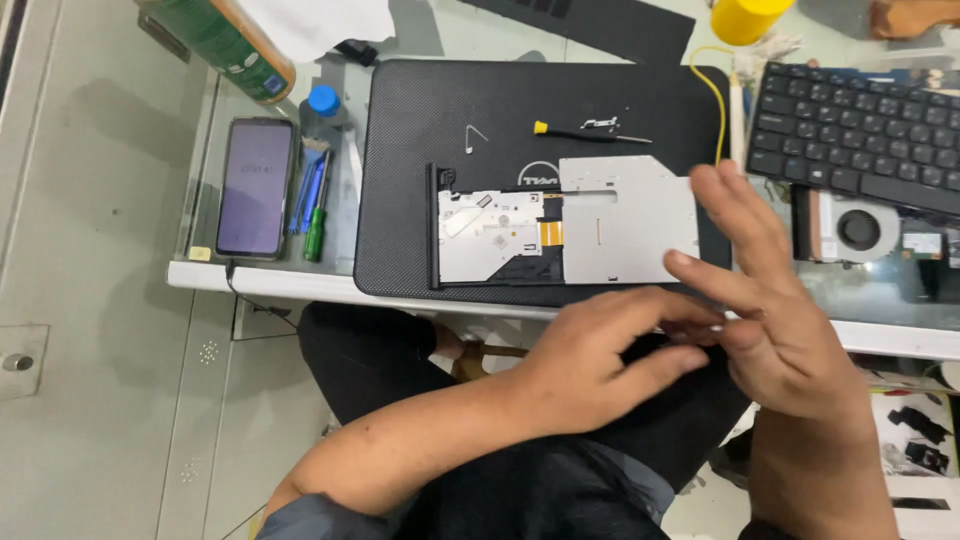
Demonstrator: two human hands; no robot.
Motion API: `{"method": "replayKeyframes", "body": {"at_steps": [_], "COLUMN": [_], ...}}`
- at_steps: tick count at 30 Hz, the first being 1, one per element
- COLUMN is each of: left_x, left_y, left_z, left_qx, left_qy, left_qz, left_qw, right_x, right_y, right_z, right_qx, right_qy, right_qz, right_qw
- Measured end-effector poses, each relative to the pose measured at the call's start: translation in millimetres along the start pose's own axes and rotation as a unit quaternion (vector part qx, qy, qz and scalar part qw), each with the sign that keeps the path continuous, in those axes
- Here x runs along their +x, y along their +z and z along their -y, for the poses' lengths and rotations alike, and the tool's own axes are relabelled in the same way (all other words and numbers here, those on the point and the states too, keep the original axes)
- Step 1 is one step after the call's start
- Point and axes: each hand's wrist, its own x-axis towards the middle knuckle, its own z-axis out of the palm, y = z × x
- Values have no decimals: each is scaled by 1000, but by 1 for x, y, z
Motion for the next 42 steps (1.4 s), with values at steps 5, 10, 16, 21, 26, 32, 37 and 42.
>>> {"method": "replayKeyframes", "body": {"at_steps": [5, 10, 16, 21, 26, 32, 37, 42], "left_x": [-27, -40, -25, 11, 23, 23, 23, 23], "left_y": [-78, -138, -126, -136, -135, -130, -129, -129], "left_z": [24, 30, 59, 61, 68, 72, 70, 70], "left_qx": [62, 203, 378, 522, 543, 543, 507, 501], "left_qy": [-48, -150, -92, 71, 89, 72, 69, 69], "left_qz": [-114, -285, -113, -84, -62, -60, -41, -34], "left_qw": [990, 925, 914, 846, 833, 835, 858, 862], "right_x": [69, 107, 112, 104, 97, 93, 92, 92], "right_y": [15, 23, 32, 39, 40, 42, 44, 44], "right_z": [-28, -73, -106, -97, -102, -106, -106, -104], "right_qx": [-18, -235, -287, -332, -315, -306, -304, -316], "right_qy": [-26, -16, -76, -133, -118, -118, -114, -116], "right_qz": [121, 155, 173, 129, 156, 157, 154, 145], "right_qw": [992, 959, 939, 925, 929, 932, 933, 930]}}
